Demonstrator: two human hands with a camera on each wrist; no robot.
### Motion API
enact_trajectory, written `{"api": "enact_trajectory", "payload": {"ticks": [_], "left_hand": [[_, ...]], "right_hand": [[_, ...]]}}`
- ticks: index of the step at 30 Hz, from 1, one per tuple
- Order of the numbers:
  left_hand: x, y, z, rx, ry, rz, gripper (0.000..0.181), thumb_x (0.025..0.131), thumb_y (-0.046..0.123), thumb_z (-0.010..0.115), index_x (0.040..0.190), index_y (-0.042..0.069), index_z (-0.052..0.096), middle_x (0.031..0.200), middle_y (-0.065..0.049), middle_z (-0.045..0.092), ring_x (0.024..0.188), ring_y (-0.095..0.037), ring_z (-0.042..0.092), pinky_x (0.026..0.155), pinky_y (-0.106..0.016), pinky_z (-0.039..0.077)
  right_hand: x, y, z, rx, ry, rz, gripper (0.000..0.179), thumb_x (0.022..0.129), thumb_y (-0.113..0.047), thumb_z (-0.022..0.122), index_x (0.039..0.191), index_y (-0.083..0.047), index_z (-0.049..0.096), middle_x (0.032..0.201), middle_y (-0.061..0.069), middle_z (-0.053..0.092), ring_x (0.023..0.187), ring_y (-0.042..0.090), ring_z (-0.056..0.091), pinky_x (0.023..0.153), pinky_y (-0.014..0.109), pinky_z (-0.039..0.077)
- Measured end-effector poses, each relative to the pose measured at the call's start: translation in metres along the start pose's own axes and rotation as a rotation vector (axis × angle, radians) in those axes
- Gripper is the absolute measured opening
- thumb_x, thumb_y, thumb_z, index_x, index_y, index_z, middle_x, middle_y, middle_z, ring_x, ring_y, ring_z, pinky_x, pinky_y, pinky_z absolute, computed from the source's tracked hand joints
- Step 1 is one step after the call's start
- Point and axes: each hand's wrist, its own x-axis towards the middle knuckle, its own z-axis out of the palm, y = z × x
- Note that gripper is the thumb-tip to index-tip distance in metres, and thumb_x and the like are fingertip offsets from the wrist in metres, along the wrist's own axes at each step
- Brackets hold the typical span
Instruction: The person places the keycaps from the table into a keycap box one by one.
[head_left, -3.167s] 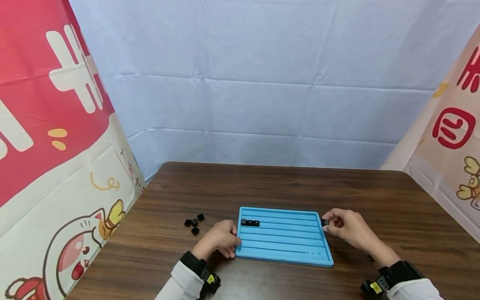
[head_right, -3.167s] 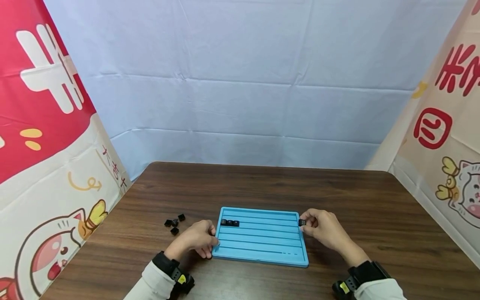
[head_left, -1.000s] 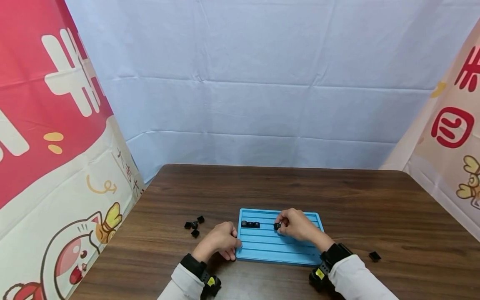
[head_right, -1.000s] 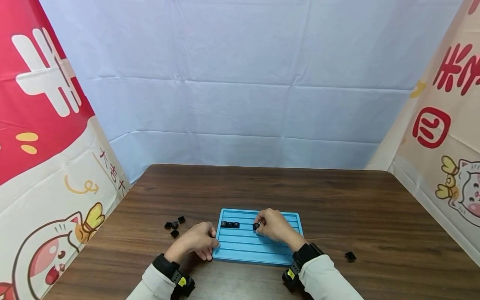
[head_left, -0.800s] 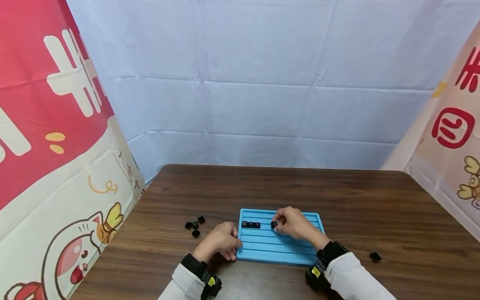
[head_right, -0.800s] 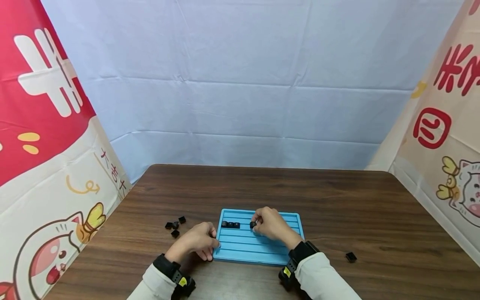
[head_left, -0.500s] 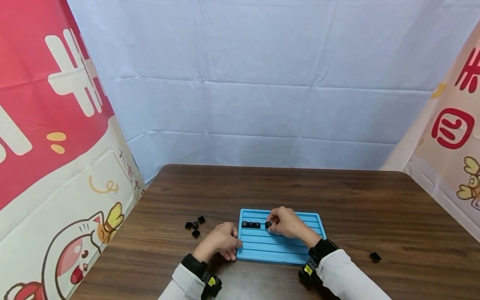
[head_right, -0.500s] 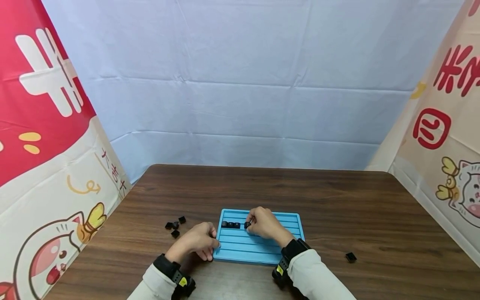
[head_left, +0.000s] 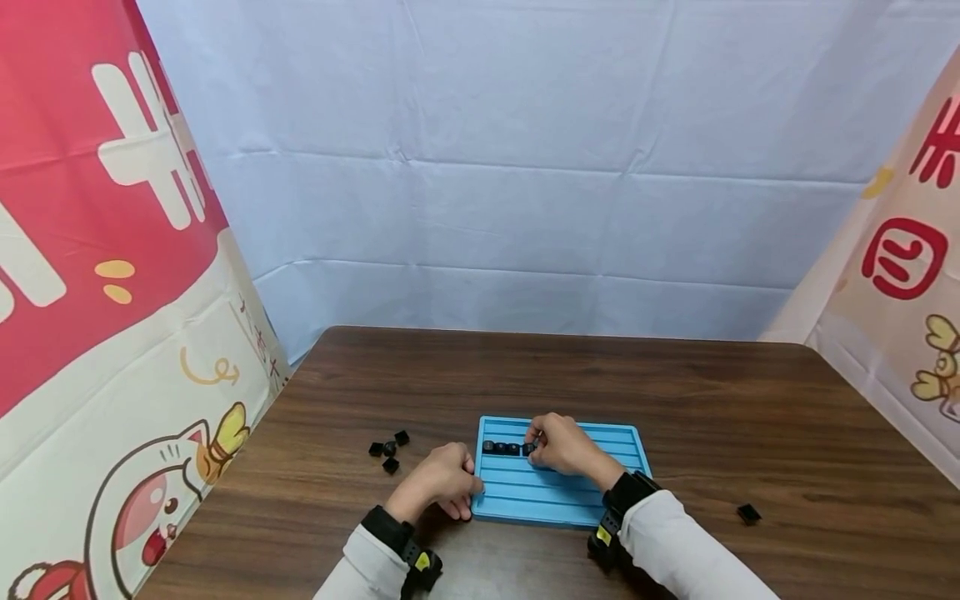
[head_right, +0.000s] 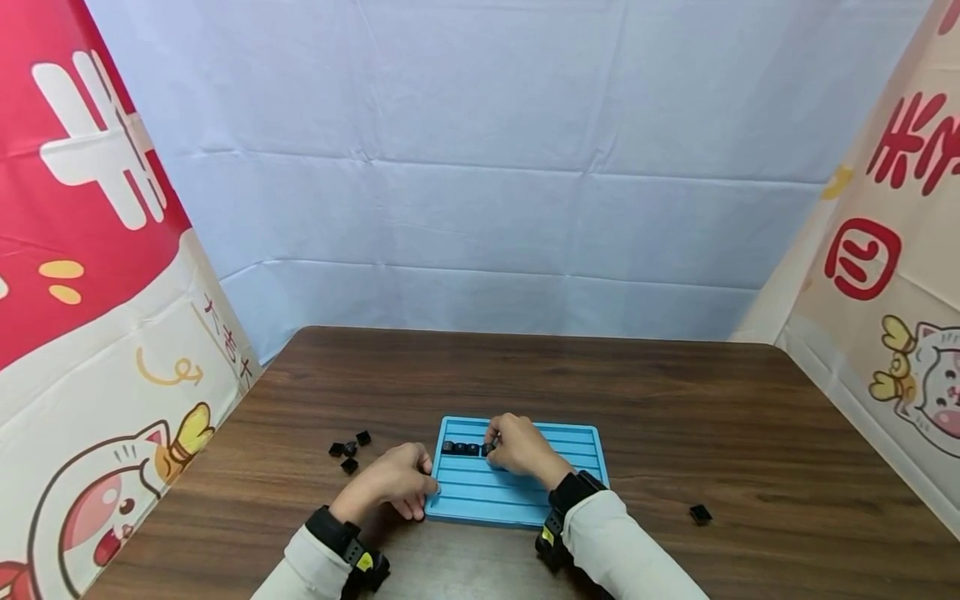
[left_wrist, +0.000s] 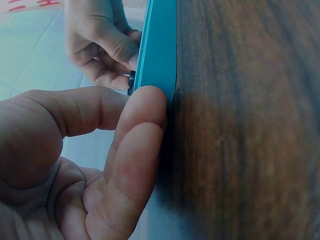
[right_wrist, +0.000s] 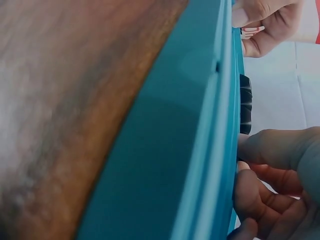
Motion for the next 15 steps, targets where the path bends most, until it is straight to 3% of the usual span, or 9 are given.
{"api": "enact_trajectory", "payload": {"ticks": [15], "left_hand": [[-0.0012,-0.0005,-0.0008,0.013,0.013,0.019,0.017,0.083,-0.002,0.063,0.081,0.001,0.047,0.058,-0.017,0.058,0.042,-0.019,0.058,0.042,-0.033,0.051]], "right_hand": [[0.0028,-0.002,0.0007,-0.011,-0.023,-0.003,0.015,0.078,-0.001,0.072,0.086,-0.008,0.062,0.06,0.0,0.051,0.052,0.013,0.044,0.053,0.028,0.035]]}}
